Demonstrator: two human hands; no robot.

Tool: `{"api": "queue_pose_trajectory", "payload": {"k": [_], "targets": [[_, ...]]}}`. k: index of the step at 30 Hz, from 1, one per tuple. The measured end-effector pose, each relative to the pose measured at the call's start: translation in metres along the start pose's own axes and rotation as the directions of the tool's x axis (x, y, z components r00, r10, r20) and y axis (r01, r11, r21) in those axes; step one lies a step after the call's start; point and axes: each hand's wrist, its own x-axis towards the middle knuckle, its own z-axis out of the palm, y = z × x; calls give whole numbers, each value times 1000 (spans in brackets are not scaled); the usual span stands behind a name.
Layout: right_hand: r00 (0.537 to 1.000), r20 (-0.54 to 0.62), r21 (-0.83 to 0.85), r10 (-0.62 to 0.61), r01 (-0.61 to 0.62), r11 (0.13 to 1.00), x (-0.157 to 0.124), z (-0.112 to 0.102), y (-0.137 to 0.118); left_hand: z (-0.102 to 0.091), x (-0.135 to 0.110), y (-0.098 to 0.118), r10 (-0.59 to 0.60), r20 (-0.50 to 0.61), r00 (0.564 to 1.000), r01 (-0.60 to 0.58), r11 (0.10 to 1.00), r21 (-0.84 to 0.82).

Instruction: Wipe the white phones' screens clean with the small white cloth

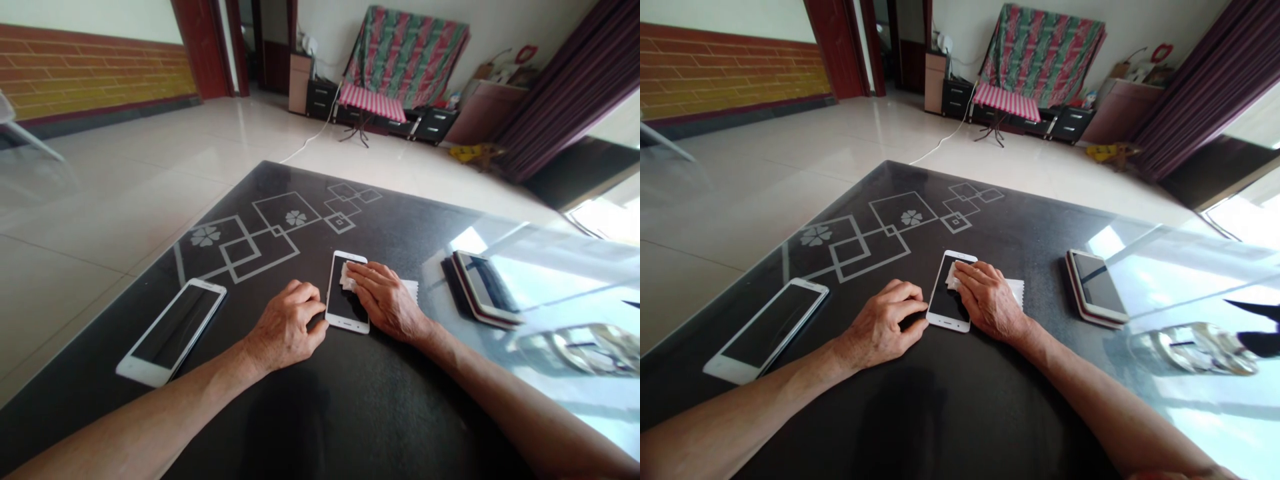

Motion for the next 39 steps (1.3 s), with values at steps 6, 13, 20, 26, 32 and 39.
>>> {"api": "queue_pose_trajectory", "payload": {"k": [6, 13, 20, 26, 32, 39], "targets": [[992, 16, 150, -123, 119, 981, -8, -5, -16, 0, 1, 1, 3, 8, 1000, -3, 1000, 17], [996, 66, 42, -65, 63, 997, -4, -5, -14, -1, 1, 1, 7, 1, 1000, -7, 1000, 15], [996, 81, -133, 23, -12, 991, 11, 1, 4, -1, 1, 1, 1, 3, 1000, -1, 1000, 10], [995, 90, -53, -38, 42, 998, 9, -2, -2, -1, 1, 1, 0, 12, 1000, 0, 1000, 18], [984, 132, 72, -120, 111, 991, -4, -10, -18, -1, 1, 1, -4, 17, 1000, 4, 1000, 18], [968, 169, 128, -184, 163, 978, -12, -21, -27, 0, 1, -1, 4, 10, 1000, -4, 1000, 13]]}}
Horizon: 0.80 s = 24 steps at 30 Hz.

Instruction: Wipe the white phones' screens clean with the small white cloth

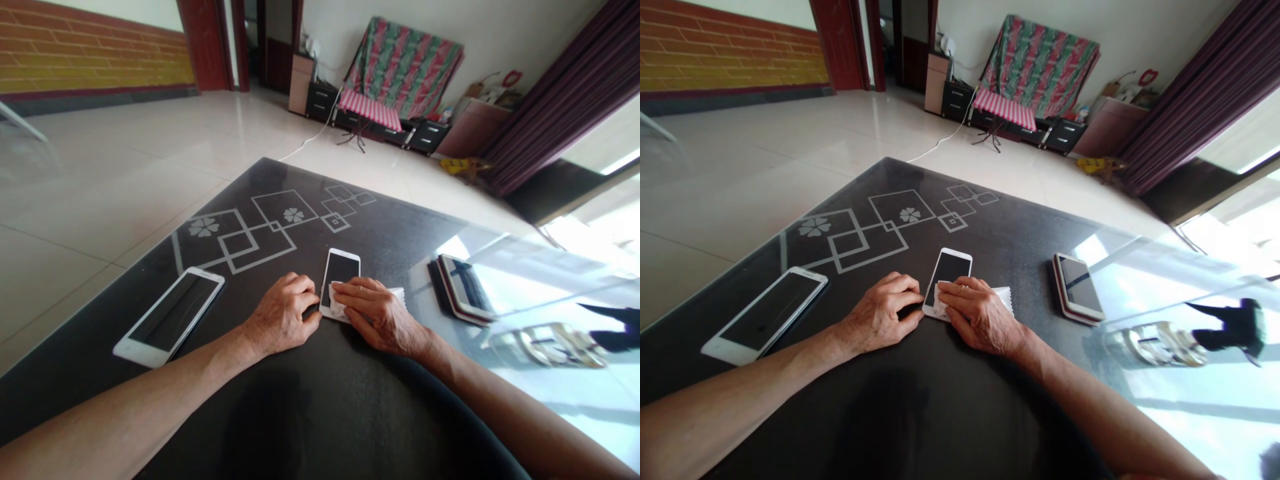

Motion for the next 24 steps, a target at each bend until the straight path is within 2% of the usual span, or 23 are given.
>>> {"api": "queue_pose_trajectory", "payload": {"k": [6, 14, 21, 24], "targets": [[999, -40, 5, 17, -17, 1000, -9, 4, -9, -1, 1, 0, 11, -10, 1000, -11, 1000, -13], [996, -92, 11, -4, 5, 1000, 0, 14, -7, 0, 1, -5, -34, -10, 999, 34, 998, -55], [995, -91, 22, 46, -44, 999, -29, 6, -10, 0, 1, -6, -27, -6, 1000, 26, 998, -62], [994, -101, 17, 52, -51, 999, -31, 5, -10, 0, 1, -6, -21, -3, 1000, 20, 998, -67]]}}
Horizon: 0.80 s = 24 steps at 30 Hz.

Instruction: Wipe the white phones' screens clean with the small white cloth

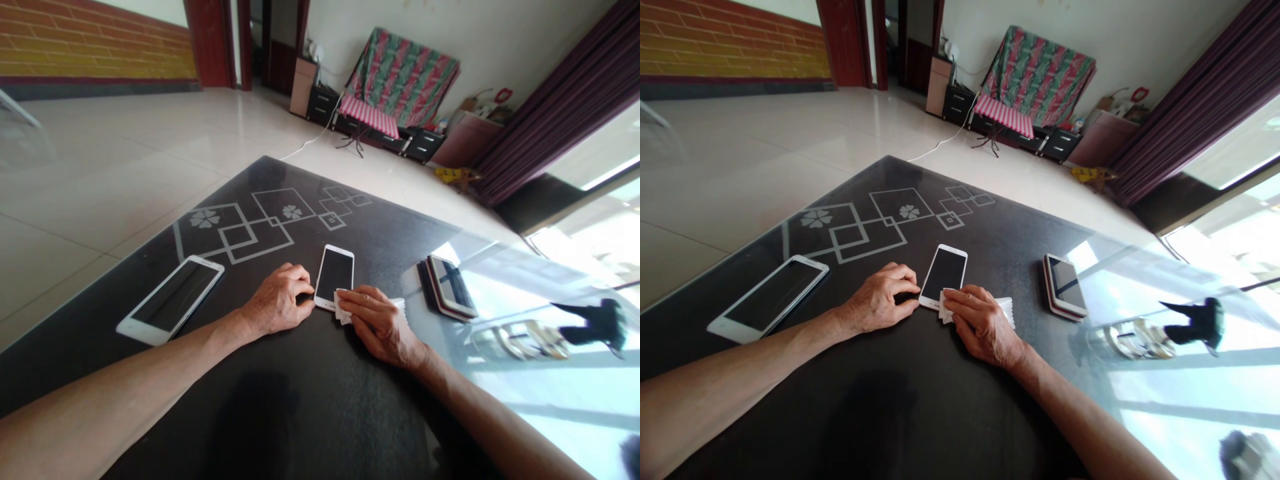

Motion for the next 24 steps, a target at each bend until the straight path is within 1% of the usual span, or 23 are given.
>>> {"api": "queue_pose_trajectory", "payload": {"k": [6, 9, 12, 19, 21, 24], "targets": [[999, 13, 9, -51, 51, 999, 19, 12, 0, 0, 1, -1, 4, 3, 1000, -4, 1000, -7], [998, 24, 3, -64, 64, 998, 23, 16, 0, 0, 0, -1, 12, 6, 1000, -12, 1000, -7], [997, 38, 2, -62, 62, 998, 19, 12, -1, 0, 0, -2, 8, 8, 1000, -8, 1000, -5], [998, 51, -13, -21, 22, 1000, -3, -4, -2, 0, 1, -2, 10, 1, 1000, -10, 1000, -2], [998, 51, -16, -22, 23, 1000, -3, -4, -2, 1, 1, -2, 10, -2, 1000, -10, 1000, -3], [998, 46, -9, -43, 43, 999, 6, 2, -2, 1, 1, -3, 9, -3, 1000, -9, 1000, -3]]}}
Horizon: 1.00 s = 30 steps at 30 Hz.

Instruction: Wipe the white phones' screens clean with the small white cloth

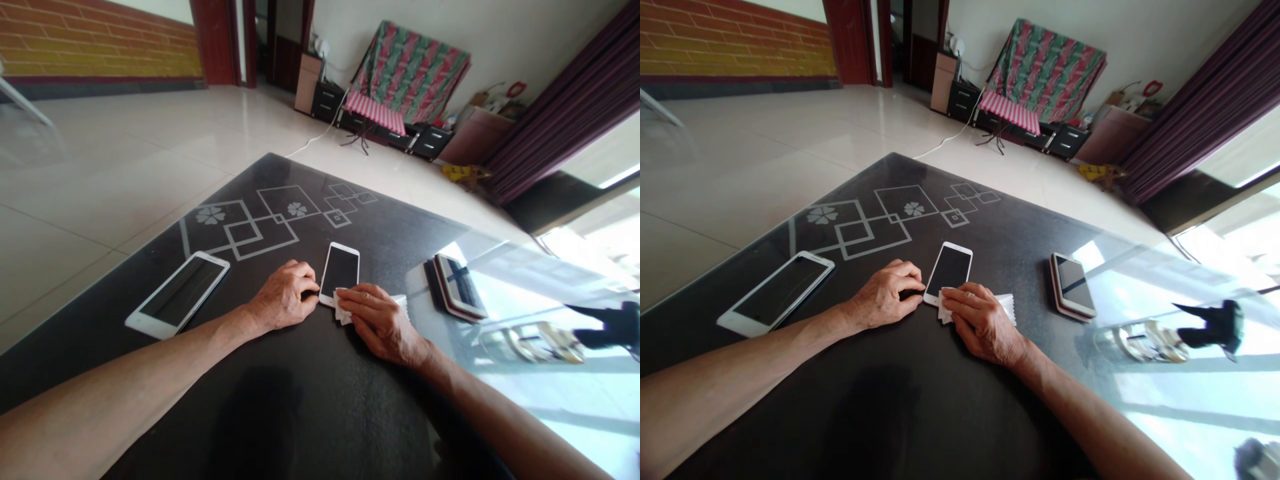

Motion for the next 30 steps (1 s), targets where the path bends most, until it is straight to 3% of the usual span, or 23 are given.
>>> {"api": "queue_pose_trajectory", "payload": {"k": [6, 15, 23, 30], "targets": [[999, -6, 11, -37, 38, 999, 21, 12, -4, -2, 0, 0, 4, 17, 1000, -3, 1000, -9], [1000, -14, -9, 5, -5, 1000, -1, 3, -8, 0, 0, -1, 2, 4, 1000, -2, 1000, -6], [998, -43, -11, -38, 37, 999, 19, 16, -10, -1, -1, -3, 11, 1, 1000, -11, 1000, 13], [996, -87, -35, 36, -39, 999, -6, 5, -9, 0, -1, -2, 15, -17, 1000, -15, 1000, 7]]}}
